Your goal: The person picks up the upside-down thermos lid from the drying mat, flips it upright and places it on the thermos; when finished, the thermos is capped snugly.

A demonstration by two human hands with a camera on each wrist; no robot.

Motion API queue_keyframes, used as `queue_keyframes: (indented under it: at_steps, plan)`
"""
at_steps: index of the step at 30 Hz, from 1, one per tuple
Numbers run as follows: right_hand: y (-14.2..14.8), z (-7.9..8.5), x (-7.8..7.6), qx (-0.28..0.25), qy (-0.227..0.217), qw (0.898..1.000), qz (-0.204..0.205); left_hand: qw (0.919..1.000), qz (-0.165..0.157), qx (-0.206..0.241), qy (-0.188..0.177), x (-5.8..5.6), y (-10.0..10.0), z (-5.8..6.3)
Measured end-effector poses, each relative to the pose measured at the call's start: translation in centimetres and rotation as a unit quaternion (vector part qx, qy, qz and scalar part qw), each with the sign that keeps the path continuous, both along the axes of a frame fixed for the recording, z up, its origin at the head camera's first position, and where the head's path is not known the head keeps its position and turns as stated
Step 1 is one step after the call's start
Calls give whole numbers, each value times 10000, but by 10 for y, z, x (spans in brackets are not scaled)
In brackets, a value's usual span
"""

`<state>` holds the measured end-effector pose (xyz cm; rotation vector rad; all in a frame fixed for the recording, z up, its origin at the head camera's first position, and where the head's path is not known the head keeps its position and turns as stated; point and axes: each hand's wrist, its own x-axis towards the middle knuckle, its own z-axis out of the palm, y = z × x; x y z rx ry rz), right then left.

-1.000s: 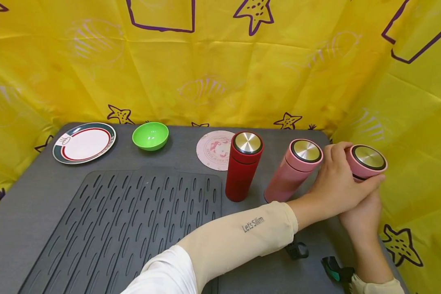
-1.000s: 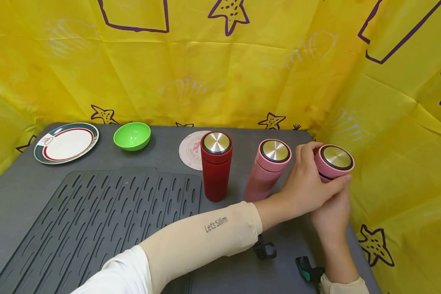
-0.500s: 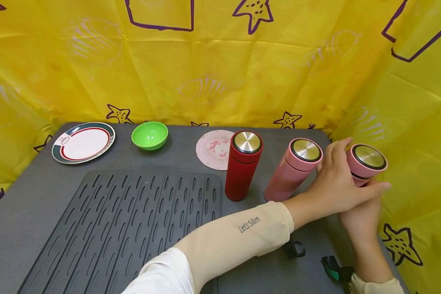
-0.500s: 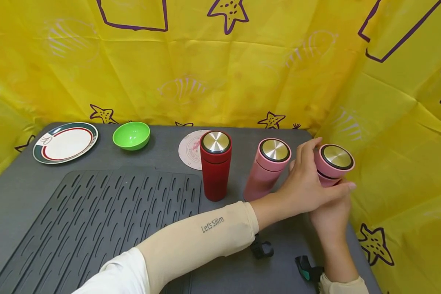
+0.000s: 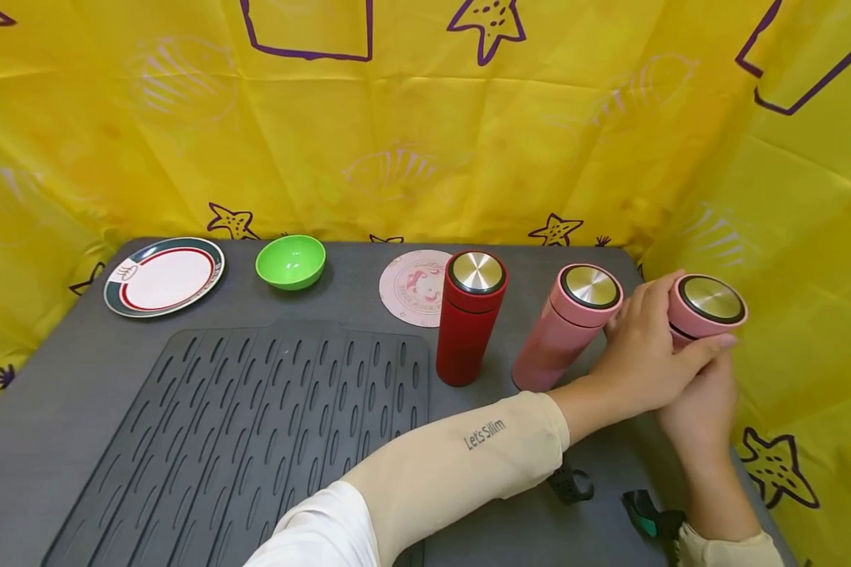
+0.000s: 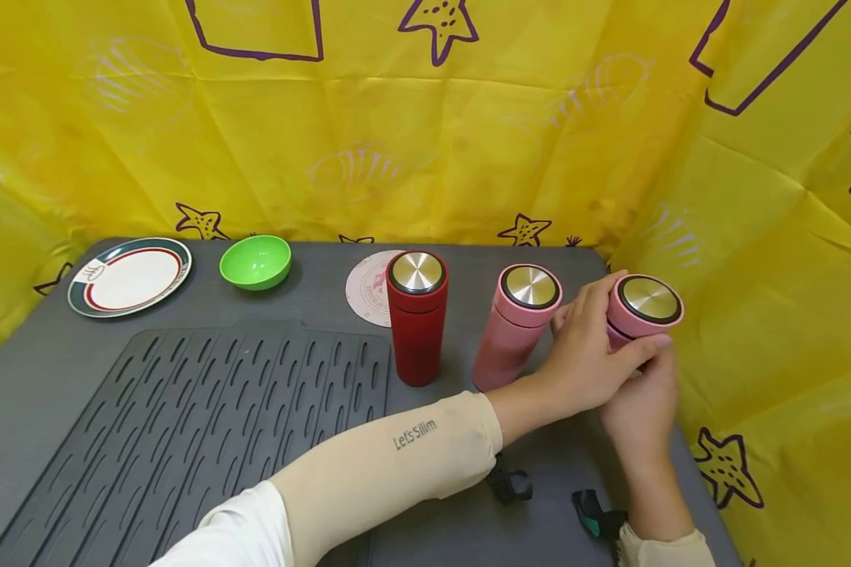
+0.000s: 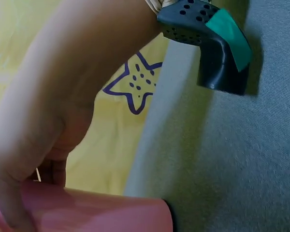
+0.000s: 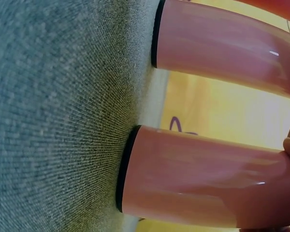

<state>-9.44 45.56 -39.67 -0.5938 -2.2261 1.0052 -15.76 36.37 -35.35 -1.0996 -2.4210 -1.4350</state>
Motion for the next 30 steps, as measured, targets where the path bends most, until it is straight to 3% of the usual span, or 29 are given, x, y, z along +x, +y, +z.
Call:
queue_keyframes:
  at_steps: [5,9,13,18,22,27,30]
  plan:
    - [0,-1,-1,117,193,9997,-14,9997,-55,189,-142,-2,0,1]
    - [2,-3,-2,183,408,9989,136,9986,356,275,-263,2,3,7]
    - [2,-3,-2,143,189,9997,69,9972,614,391,-158,5,6,10]
    - [1,-2,0,45,-21,10000,-86,9966,372,683,-274,5,4,5]
    - [0,-1,-1,-1,0,10000,-48,9969,-49,659,-418,4,1,1]
    - [-1,-1,-2,-31,130,9999,-63,9917,-455,850,-847,2,-2,0]
    - [-1,-1,-2,277,326,9991,8,9894,-320,965,-1035,3,-1,3]
